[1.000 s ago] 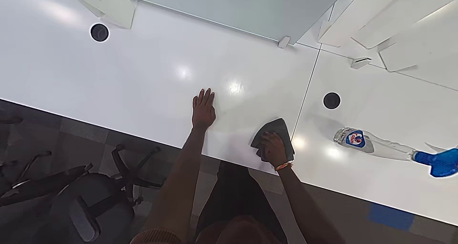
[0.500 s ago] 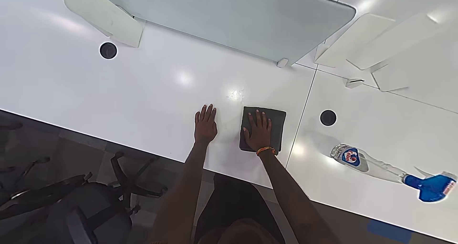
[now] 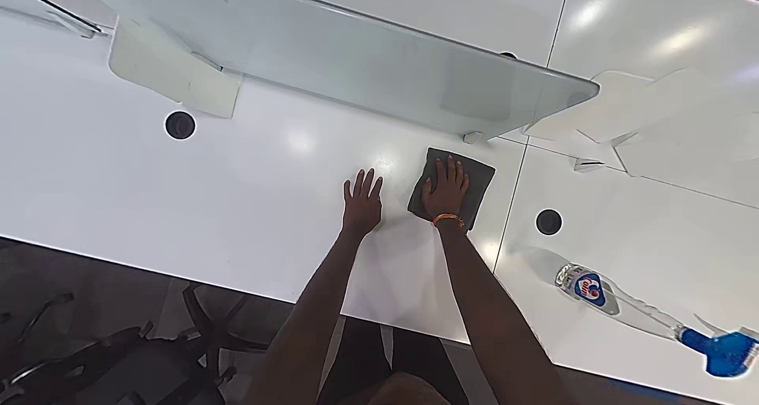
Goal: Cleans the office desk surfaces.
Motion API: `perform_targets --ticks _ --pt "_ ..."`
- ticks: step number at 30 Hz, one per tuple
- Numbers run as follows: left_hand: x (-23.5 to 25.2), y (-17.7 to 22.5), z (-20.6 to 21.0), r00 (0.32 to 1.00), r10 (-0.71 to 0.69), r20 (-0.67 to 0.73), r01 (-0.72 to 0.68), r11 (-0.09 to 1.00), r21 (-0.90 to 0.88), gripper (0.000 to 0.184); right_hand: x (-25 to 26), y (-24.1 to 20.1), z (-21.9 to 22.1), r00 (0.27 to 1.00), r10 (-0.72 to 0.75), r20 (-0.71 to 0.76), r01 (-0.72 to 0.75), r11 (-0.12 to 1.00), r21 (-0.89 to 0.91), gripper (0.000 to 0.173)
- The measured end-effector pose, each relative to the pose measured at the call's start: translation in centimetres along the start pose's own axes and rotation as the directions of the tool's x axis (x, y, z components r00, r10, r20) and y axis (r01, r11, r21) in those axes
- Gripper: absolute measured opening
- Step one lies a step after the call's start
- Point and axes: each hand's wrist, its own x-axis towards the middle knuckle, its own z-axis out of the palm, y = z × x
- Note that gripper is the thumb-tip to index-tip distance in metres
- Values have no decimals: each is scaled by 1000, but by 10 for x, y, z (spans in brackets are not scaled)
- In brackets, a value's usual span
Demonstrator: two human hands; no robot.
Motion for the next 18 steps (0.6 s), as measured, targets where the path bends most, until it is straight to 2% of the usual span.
perform_targets --ticks 3,7,14,18 --pt "28 -10 -2 995 10 96 -14 999 41 56 28 -1 3 997 58 -48 -59 998 -15 63" --pt "29 -10 -4 996 14 84 -17 999 30 56 47 -8 4 968 231 -100 -232 973 -3 75" --pt "32 -7 -12 987 -5 163 -1 999 33 57 71 -48 12 887 447 -117 -456 888 -65 70" --pt "31 -9 -7 994 30 102 -34 999 34 57 88 -71 14 881 466 -86 -473 876 -91 71"
